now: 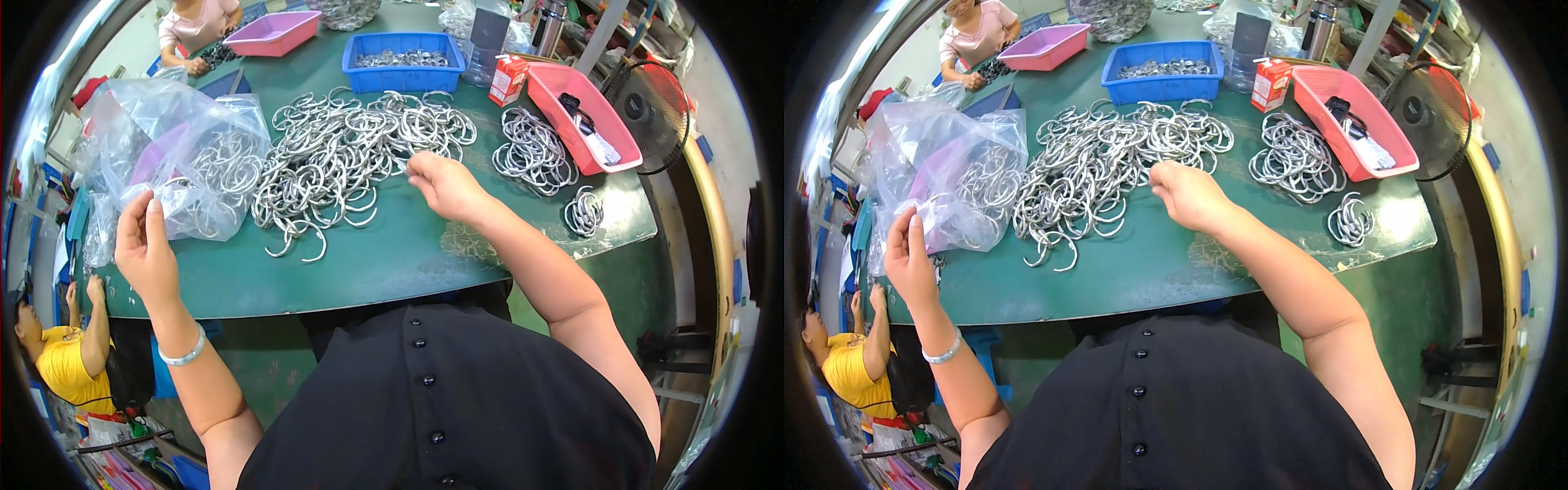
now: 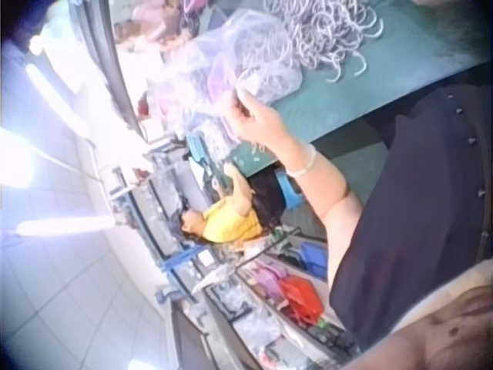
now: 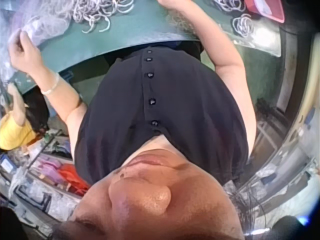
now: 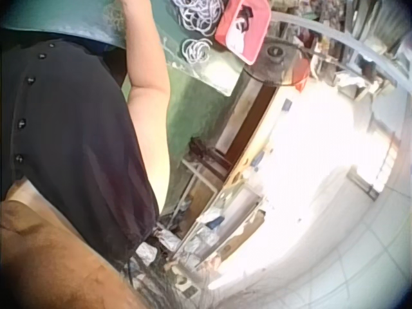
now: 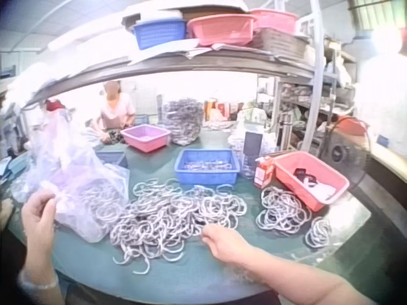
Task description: The person sorts metal rings on a green workstation by hand, picking them from a central pile and placing them into different containers and piles.
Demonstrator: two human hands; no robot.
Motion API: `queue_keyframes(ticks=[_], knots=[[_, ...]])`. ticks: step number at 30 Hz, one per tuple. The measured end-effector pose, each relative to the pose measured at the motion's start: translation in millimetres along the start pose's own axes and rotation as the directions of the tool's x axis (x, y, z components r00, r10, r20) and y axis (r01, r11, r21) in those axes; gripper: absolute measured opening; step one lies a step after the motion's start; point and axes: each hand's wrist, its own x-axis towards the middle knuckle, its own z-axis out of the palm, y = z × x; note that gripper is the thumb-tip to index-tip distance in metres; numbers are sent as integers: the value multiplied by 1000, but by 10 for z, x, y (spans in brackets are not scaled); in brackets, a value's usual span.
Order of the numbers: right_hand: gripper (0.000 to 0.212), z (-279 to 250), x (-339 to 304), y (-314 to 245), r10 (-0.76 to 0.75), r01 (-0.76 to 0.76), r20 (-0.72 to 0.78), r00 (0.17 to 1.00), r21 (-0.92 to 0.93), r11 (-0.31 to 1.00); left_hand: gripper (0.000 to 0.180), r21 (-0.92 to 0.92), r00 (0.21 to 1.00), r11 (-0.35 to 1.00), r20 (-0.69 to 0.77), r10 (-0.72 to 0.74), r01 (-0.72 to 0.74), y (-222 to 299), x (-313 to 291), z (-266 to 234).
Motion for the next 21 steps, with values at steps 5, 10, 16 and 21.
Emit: queue_keyframes(ticks=[5, 10, 16, 21], knots=[[9, -33, 126, -43, 63, -62, -90, 994, 10, 998, 14, 157, 971, 959, -7, 241, -237, 385, -275, 152], [10, -60, 225, -57, 42, -43, -78, 996, -8, 999, 11, 124, 958, 952, 98, 268, -279, 608, -547, 291], [12, -156, 569, 44, 214, -204, -97, 972, 100, 974, 10, -9, 908, 978, 368, 197, -209, 654, -782, 503], [15, -233, 751, -51, 163, -170, 177, 971, 26, 985, 9, -53, 881, 996, 466, 86, -70, 540, -934, 647]])
